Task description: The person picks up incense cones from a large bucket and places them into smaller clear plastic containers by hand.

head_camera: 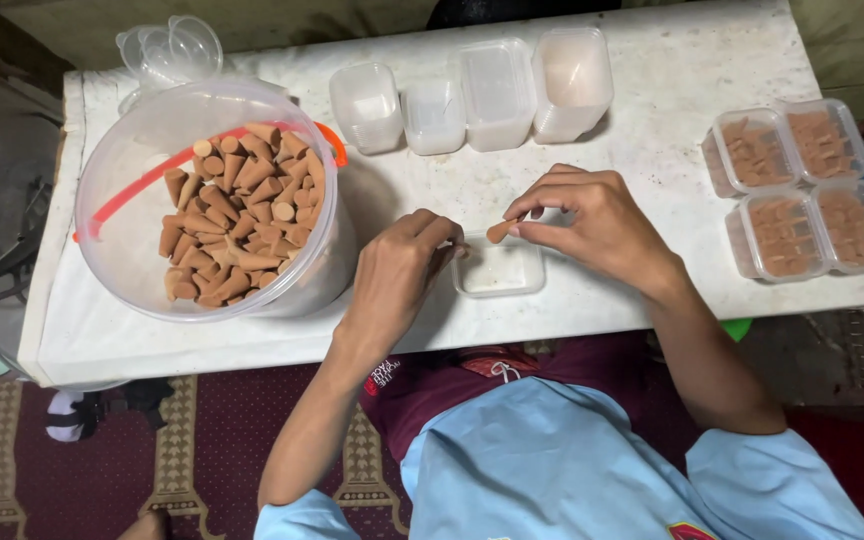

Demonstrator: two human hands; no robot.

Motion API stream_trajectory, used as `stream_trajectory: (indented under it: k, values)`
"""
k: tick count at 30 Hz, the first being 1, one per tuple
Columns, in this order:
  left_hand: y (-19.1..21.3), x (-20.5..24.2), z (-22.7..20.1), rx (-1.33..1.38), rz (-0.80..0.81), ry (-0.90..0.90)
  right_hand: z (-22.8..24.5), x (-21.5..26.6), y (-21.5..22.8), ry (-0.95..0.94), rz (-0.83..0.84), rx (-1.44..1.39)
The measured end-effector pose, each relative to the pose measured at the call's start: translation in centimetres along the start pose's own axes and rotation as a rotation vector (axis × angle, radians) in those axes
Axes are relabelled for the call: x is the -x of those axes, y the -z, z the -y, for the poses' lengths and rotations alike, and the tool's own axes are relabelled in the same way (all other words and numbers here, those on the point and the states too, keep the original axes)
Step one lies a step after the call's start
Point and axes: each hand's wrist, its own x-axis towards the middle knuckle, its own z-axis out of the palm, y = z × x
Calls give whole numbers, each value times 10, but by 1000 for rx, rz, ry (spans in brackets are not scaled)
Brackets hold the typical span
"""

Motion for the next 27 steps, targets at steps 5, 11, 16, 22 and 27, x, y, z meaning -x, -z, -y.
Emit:
stream_trajectory:
  k: [5, 11, 16, 22, 27]
  values:
    - [-29, 5, 18, 33, 29, 38, -24, 9, -25, -51, 19, 4]
    - [-66, 10, 38, -80, 30, -1, -39, 19, -59, -65, 71, 211]
    - [-82, 12, 42, -186, -7, -42, -60, 27, -80, -14, 57, 322]
    - [-87, 12, 39, -252, -44, -65, -61, 29, -87, -8, 22, 370]
    - [-89, 13, 39, -253, -60, -54, -67, 28, -93, 20, 14, 383]
